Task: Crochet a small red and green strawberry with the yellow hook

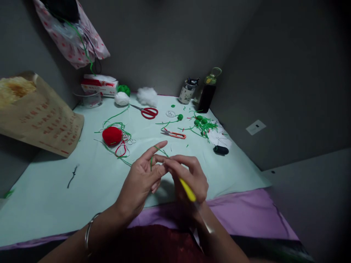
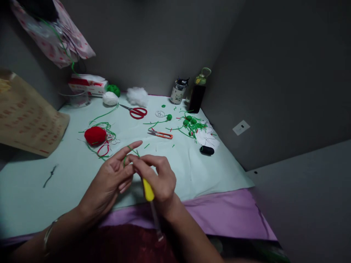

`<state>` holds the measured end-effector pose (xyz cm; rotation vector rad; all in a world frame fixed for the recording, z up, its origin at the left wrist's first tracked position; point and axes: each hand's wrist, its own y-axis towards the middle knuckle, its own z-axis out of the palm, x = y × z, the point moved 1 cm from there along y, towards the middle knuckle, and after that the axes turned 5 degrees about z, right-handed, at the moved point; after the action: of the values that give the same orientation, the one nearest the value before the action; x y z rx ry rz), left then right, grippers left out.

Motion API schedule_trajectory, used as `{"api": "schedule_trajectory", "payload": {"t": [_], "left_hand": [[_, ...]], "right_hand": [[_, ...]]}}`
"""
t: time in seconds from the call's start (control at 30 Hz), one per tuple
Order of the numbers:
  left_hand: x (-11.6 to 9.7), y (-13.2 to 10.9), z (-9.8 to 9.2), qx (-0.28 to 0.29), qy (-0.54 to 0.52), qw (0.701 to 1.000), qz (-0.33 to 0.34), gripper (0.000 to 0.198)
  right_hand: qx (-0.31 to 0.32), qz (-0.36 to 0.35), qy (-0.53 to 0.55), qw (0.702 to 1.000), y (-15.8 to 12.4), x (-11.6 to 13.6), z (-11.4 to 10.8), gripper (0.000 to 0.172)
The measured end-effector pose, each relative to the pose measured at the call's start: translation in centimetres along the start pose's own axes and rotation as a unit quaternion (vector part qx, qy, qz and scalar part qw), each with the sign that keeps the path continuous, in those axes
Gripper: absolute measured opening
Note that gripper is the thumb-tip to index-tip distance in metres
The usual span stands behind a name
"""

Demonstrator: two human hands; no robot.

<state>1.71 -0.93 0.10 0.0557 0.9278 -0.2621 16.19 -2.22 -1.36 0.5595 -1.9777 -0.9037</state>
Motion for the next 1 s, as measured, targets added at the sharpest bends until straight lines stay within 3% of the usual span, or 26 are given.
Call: {"api": "schedule_trajectory", "payload": {"t": [0.07, 0.17, 0.27, 0.4, 0.47, 0.6, 0.67, 0.8, 0.9, 1.0], "left_hand": [[-0.1, 0.1, -0.1, 0.014, -0.037, 0.998, -0.052, 0.049], [-0.7, 0.4, -0.1, 0.017, -0.066, 0.993, -0.092, 0.041], [-1.1, 0.4, 0.1, -0.001, -0.034, 0.999, -0.042, 0.043], [-0.7, 0.1, 0.3, -0.002, 0.036, 0.999, 0.009, 0.049], [-0.6, -0.1, 0.1, 0.001, 0.054, 0.998, 0.012, 0.046], [-0.7, -0.2, -0.1, 0.003, 0.060, 0.998, -0.001, 0.043], [-0.8, -0.1, -0.1, 0.001, 0.059, 0.998, -0.007, 0.044], [-1.1, -0.1, 0.0, -0.001, 0.071, 0.997, -0.005, 0.043], [-0.9, -0.2, -0.3, -0.012, 0.095, 0.995, 0.015, 0.038], [-0.4, -0.4, -0.6, -0.021, 0.117, 0.992, 0.044, 0.038]], "right_hand": [[-0.003, -0.019, -0.017, 1.000, -0.1, 0.0, -0.2, 0.038], [-0.044, 0.103, 0.133, 0.985, 0.5, -0.2, -0.7, 0.025], [-0.047, 0.213, 0.283, 0.934, 1.2, -0.2, -0.6, 0.024], [-0.008, 0.238, 0.285, 0.928, 1.3, -0.2, -0.2, 0.017], [-0.022, 0.271, 0.308, 0.912, 1.1, -0.4, -0.2, 0.016], [-0.021, 0.338, 0.406, 0.849, 1.0, -0.8, -0.3, 0.018], [-0.016, 0.346, 0.425, 0.836, 1.2, -0.9, -0.4, 0.020], [-0.006, 0.328, 0.399, 0.856, 1.1, -0.7, -0.7, 0.023], [-0.007, 0.268, 0.307, 0.913, 0.7, -0.3, -1.0, 0.021], [0.004, 0.130, 0.151, 0.980, 0.2, 0.4, -1.0, 0.025]]}}
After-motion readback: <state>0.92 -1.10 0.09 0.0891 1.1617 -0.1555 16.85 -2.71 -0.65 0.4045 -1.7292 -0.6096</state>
